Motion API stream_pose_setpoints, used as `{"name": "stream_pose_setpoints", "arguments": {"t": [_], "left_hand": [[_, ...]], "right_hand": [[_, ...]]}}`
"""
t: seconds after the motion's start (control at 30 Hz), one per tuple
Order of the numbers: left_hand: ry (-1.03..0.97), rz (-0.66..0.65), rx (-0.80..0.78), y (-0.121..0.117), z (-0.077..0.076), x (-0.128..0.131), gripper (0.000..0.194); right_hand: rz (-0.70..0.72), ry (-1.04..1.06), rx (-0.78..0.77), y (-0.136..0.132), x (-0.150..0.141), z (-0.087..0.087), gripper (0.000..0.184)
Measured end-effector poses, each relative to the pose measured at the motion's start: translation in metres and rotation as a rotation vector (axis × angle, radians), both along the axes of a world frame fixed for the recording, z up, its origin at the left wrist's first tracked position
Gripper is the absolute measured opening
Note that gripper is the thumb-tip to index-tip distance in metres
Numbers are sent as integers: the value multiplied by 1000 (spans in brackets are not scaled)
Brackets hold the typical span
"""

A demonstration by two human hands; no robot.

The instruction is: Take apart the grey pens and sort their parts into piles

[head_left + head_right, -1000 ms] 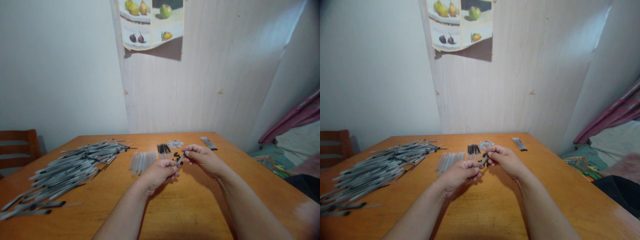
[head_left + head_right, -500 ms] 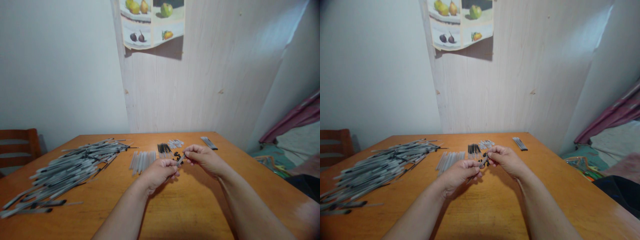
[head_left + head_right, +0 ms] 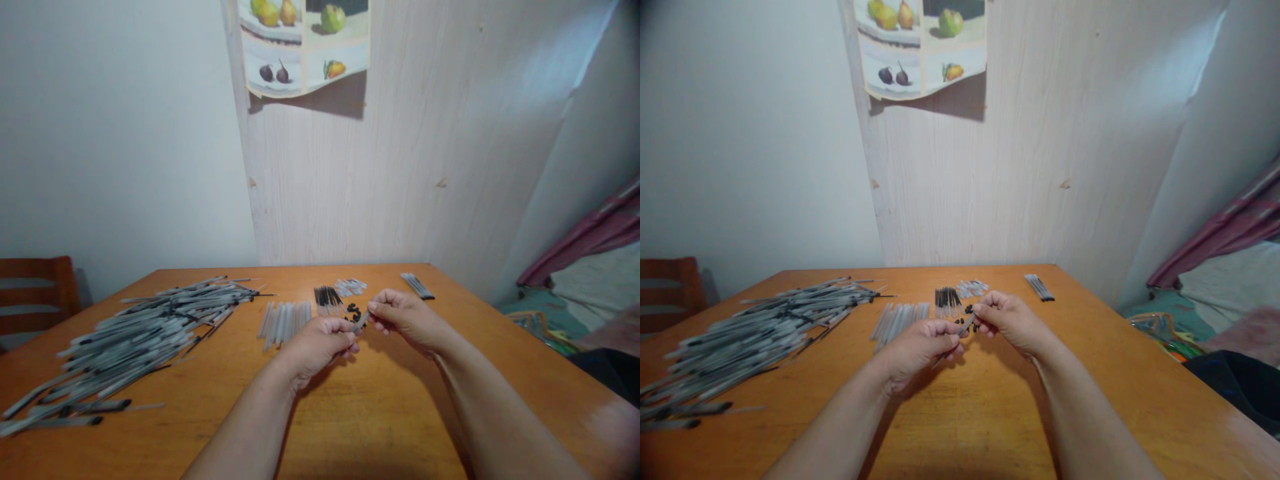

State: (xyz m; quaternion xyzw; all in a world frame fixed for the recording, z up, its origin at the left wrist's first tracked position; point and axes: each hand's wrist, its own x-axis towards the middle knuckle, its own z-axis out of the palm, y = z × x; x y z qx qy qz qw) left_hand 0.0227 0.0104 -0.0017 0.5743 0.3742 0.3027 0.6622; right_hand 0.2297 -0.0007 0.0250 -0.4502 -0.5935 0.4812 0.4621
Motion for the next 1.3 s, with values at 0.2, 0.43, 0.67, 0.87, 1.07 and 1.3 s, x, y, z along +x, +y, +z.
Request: {"name": "stream_pose_setpoints", "arguments": {"t": [0.2, 0.43, 0.67, 0.87, 1.07, 1.3], "left_hand": [[8, 5, 41, -2, 2, 1, 22], [7, 27, 50, -3, 1, 2, 20], [4, -17, 29, 2, -6, 1, 24], [1, 15, 20, -1, 2, 1, 21], [-54, 7, 10, -2, 5, -2, 30], [-37, 3, 16, -1, 6, -1, 27]], "right_hand": [[-57, -103, 56, 1, -5, -2, 40], [-144, -250, 207, 3, -9, -4, 41], [-142, -296, 211, 4, -7, -5, 51], [-118, -145, 116, 2, -3, -1, 50], [-3, 58, 25, 2, 0, -2, 37], [-13, 18, 60, 2, -1, -2, 39]]}}
